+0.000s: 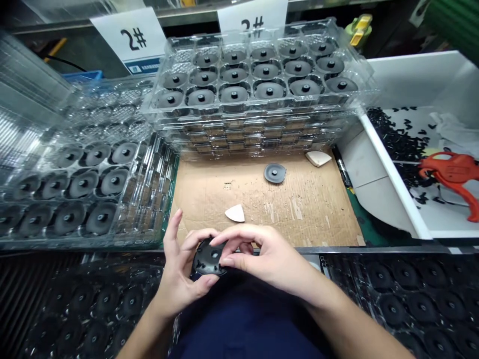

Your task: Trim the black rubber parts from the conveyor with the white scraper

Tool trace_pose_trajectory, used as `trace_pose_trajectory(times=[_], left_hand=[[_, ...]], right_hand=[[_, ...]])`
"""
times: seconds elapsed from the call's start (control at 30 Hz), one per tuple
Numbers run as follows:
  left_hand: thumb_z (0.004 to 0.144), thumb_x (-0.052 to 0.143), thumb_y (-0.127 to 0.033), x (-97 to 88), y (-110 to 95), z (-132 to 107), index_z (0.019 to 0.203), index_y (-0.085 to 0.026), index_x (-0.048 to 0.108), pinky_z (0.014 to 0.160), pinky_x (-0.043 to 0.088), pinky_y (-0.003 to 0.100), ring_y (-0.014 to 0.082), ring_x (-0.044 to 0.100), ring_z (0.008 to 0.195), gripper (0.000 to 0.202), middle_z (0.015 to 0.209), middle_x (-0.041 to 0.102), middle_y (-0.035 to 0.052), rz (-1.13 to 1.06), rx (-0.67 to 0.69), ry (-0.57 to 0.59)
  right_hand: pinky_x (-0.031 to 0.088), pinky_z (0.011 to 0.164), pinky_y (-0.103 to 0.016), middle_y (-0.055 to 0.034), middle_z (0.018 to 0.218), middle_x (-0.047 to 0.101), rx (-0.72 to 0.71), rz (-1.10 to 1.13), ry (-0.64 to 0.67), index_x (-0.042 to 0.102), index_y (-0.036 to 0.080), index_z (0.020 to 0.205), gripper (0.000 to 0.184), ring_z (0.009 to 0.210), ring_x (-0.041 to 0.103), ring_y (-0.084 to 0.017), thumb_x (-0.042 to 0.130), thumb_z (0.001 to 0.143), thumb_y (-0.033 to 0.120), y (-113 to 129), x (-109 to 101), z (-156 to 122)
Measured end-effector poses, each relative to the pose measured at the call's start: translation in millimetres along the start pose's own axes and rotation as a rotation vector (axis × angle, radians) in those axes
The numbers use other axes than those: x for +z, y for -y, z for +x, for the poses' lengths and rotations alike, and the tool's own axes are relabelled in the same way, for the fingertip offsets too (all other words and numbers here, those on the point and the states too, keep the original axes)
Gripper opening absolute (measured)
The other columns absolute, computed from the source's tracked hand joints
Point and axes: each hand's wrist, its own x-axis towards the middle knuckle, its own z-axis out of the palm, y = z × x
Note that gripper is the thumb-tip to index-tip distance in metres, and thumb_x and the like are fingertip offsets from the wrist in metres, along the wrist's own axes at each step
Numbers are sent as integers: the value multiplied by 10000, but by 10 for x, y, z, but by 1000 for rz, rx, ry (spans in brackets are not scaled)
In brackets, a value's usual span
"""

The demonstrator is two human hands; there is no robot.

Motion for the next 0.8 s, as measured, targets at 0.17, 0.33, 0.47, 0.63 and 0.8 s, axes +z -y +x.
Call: trace_pose_trajectory(times=[0.17, 0.33, 0.47, 0.63, 0.8], left_hand=[[700, 710, -434, -12, -81, -19, 1420, -221, 208, 1020, 329, 408, 265, 580, 1045, 903, 1108, 613, 97, -142, -147, 159], [688, 740, -385, 31, -81, -37, 1450, -311, -10, 1039, 310, 412, 238, 578, 1049, 1072, 1134, 620, 56, -180, -191, 217], [713, 728, -350, 87, -75, -11, 1449, -329, -40, 1044, 317, 402, 230, 556, 1097, 1064, 1149, 621, 50, -184, -160, 222], [713, 735, -293, 122, -109, 78, 1437, -384, 0, 1028, 334, 406, 233, 523, 1148, 1036, 1234, 594, 58, -150, -78, 202], [548, 804, -466, 141, -109, 159, 935, -202, 660, 740, 452, 290, 189, 603, 779, 490, 825, 683, 40, -164, -370, 273]], right_hand=[[477, 665, -198, 29, 777, 691, 72, 234, 204, 714, 198, 863, 147, 700, 620, -80, 725, 729, 138, 50, -39, 4], [481, 666, -198, 20, 720, 684, 57, 209, 211, 695, 169, 724, 32, 682, 621, -83, 715, 748, 166, -25, -71, -79], [481, 625, -203, 11, 713, 704, 64, 243, 91, 708, 184, 740, 54, 654, 631, -92, 752, 711, 195, -130, -94, -160], [475, 557, -212, -5, 673, 694, 60, 276, -32, 721, 191, 737, 150, 597, 623, -108, 788, 668, 307, -237, -120, -218], [468, 491, -227, 21, 514, 581, 14, 225, -183, 702, 184, 746, 310, 466, 549, -107, 729, 696, 489, -418, -196, -188]])
